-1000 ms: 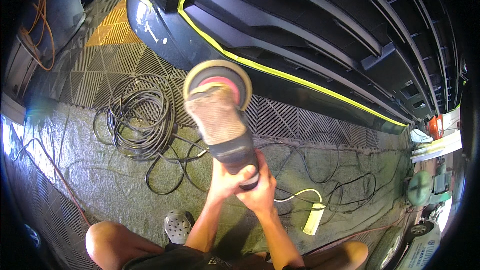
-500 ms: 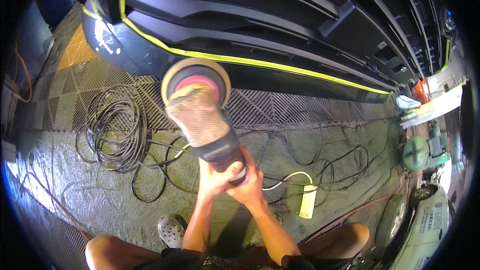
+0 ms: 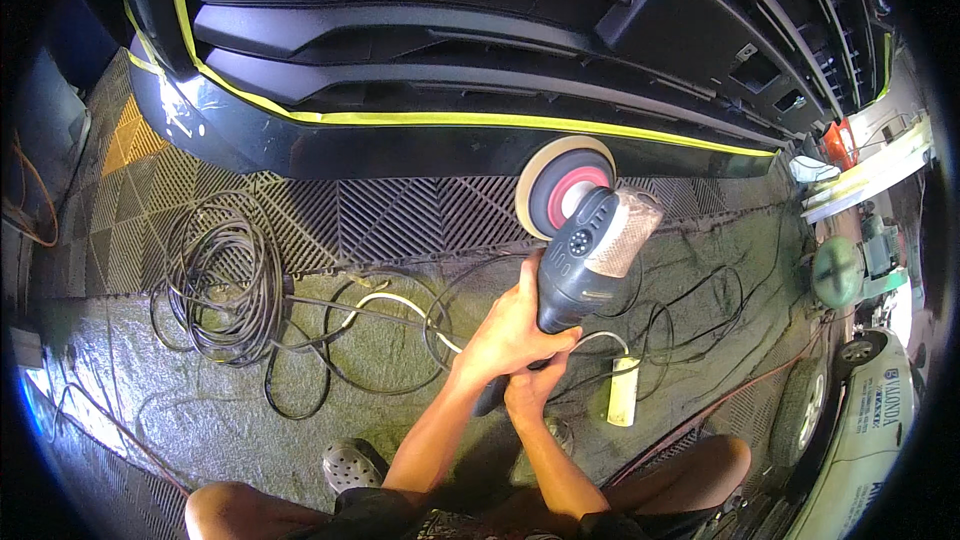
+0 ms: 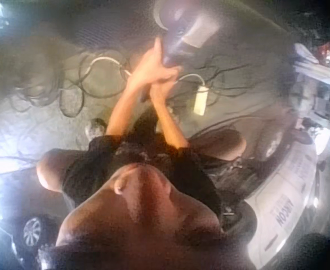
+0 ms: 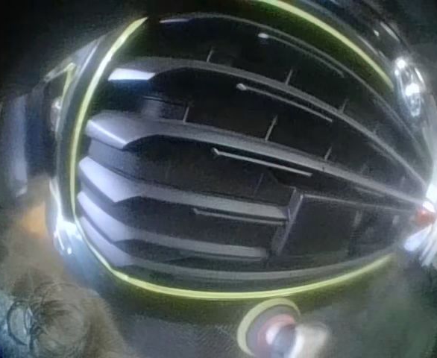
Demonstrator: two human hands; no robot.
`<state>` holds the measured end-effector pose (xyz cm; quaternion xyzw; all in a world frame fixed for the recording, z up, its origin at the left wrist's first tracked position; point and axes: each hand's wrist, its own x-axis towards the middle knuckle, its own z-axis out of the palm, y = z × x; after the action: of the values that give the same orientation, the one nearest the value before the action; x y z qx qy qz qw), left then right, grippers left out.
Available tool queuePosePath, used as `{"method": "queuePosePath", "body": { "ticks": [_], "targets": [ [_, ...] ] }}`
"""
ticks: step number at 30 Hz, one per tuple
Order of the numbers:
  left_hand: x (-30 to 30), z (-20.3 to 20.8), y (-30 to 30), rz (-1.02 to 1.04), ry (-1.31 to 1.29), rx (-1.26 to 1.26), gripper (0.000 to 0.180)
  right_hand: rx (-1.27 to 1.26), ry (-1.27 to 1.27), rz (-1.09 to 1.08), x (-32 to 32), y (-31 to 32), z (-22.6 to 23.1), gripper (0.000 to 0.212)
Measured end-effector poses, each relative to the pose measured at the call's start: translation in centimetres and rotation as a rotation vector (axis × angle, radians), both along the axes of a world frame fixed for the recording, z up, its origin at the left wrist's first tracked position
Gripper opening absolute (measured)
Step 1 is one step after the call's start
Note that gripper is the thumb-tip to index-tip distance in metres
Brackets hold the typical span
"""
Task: The person uses a rotary polisher to buff the front bumper of a dark-colored car. They move the tool along the lower edge and around the grille area, which is outlined with yellow tape.
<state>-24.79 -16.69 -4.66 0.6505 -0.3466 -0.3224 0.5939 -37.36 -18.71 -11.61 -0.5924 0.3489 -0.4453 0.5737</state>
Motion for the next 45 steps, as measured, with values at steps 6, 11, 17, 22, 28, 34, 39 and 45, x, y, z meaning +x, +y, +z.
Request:
{"method": "queuePosePath", "body": {
  "ticks": [6, 11, 17, 22, 28, 34, 39, 45],
  "targets": [
    [-0.3, -2.4, 3.7, 0.176, -0.002, -0.06, 0.119, -0.106, 0.06, 0.178, 0.4, 2.2, -0.5, 0.097],
    [-0.8, -4.6, 6.9, 0.483, 0.364, -0.315, 0.1, -0.311, 0.298, 0.499, 2.7, 0.2, 2.9, 0.104],
    [-2.9, -5.2, 3.6, 0.795, 0.395, -0.602, 0.076, -0.511, 0.454, 0.73, 3.5, -5.3, 6.7, 0.099],
    [-3.5, -6.3, 1.0, 0.551, 0.438, -0.49, 0.068, -0.458, 0.405, 0.57, 1.9, -6.9, 4.5, 0.095],
    [-5.2, -7.2, -3.2, 0.443, 0.444, -0.464, 0.069, -0.505, 0.44, 0.398, -1.2, -9.8, 2.4, 0.093],
    [-6.2, -7.4, -5.9, 0.37, 0.441, -0.409, 0.09, -0.456, 0.479, 0.361, -2.6, -12.6, 1.7, 0.094],
    [-6.4, -6.3, -8.1, 0.38, 0.359, -0.393, 0.125, -0.362, 0.475, 0.285, -3.6, -13.8, 0.9, 0.091],
    [-6.9, -4.4, -10.1, 0.283, 0.283, -0.342, 0.122, -0.28, 0.379, 0.197, -4.8, -14.9, 0.4, 0.087]
  ]
}}
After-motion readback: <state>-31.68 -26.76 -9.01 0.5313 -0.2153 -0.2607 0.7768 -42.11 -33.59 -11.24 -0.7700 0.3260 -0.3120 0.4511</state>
